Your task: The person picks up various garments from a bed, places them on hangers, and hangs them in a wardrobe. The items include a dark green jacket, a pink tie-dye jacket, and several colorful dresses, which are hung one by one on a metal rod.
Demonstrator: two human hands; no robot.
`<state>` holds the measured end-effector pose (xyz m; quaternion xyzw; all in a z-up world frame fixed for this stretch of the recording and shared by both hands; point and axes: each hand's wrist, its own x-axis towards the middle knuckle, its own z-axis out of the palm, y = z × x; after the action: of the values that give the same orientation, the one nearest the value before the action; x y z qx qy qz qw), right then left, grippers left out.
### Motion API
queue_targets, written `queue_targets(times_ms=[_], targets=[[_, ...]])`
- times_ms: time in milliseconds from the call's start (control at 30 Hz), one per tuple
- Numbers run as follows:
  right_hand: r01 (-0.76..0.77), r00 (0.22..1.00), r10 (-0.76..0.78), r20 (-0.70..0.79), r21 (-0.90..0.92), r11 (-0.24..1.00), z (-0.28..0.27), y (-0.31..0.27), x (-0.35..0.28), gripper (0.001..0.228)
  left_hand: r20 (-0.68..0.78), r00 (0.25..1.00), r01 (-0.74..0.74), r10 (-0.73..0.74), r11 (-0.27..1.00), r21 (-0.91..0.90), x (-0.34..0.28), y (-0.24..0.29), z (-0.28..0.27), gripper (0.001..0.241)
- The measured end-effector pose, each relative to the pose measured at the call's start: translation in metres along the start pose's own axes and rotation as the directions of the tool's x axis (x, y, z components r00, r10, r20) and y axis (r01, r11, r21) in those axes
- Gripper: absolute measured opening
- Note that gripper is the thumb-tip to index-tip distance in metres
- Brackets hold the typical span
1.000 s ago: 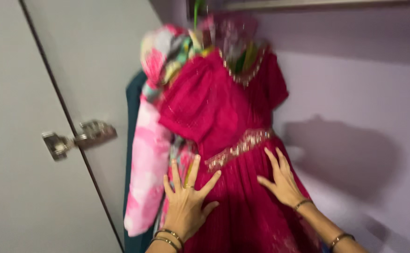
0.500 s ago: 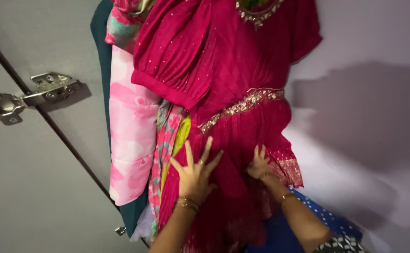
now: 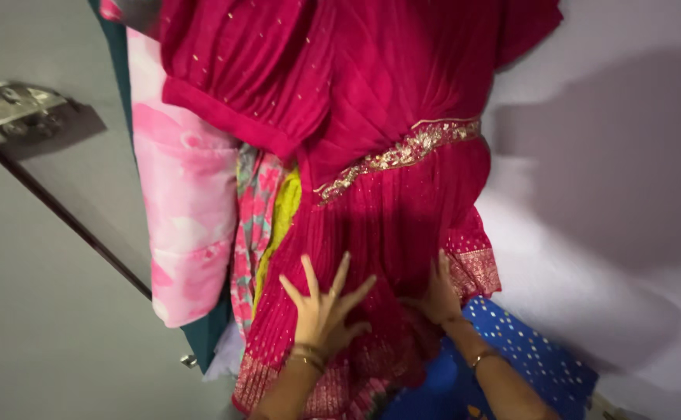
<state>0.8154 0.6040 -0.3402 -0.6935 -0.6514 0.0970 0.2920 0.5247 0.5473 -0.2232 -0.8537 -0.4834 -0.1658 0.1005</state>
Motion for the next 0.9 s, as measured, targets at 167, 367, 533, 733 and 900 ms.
queue_targets(times_ms=[167, 367, 533, 733, 900], targets=[[-0.254, 0.911, 0.366, 0.189, -0.441, 0.861, 0.003, 0.014, -0.034, 0.116, 0.400, 0.915, -0.061, 0.048, 0.998, 0.020, -0.065, 0.038, 0.050, 0.089], [-0.216, 0.894, 0.358, 0.270, -0.441, 0.871, -0.002, 0.016, -0.002, 0.074, 0.554, 0.832, 0.028, -0.021, 1.000, -0.004, -0.050, 0.044, 0.049, 0.035], [-0.207, 0.890, 0.344, 0.298, -0.408, 0.889, -0.061, -0.026, 0.031, 0.043, 0.657, 0.750, -0.048, 0.084, 0.996, -0.072, 0.006, 0.045, 0.029, 0.029], [-0.060, 0.975, 0.052, -0.216, -0.031, 0.998, -0.240, -0.151, 0.136, 0.037, -0.575, 0.738, -0.299, 0.352, 0.935, 0.189, 0.120, 0.009, -0.145, 0.027], [0.201, 0.963, -0.182, -0.199, 0.076, 0.977, -0.307, -0.261, 0.160, 0.141, -0.419, 0.908, 0.126, -0.032, 0.972, 0.197, 0.152, 0.000, -0.280, 0.102]])
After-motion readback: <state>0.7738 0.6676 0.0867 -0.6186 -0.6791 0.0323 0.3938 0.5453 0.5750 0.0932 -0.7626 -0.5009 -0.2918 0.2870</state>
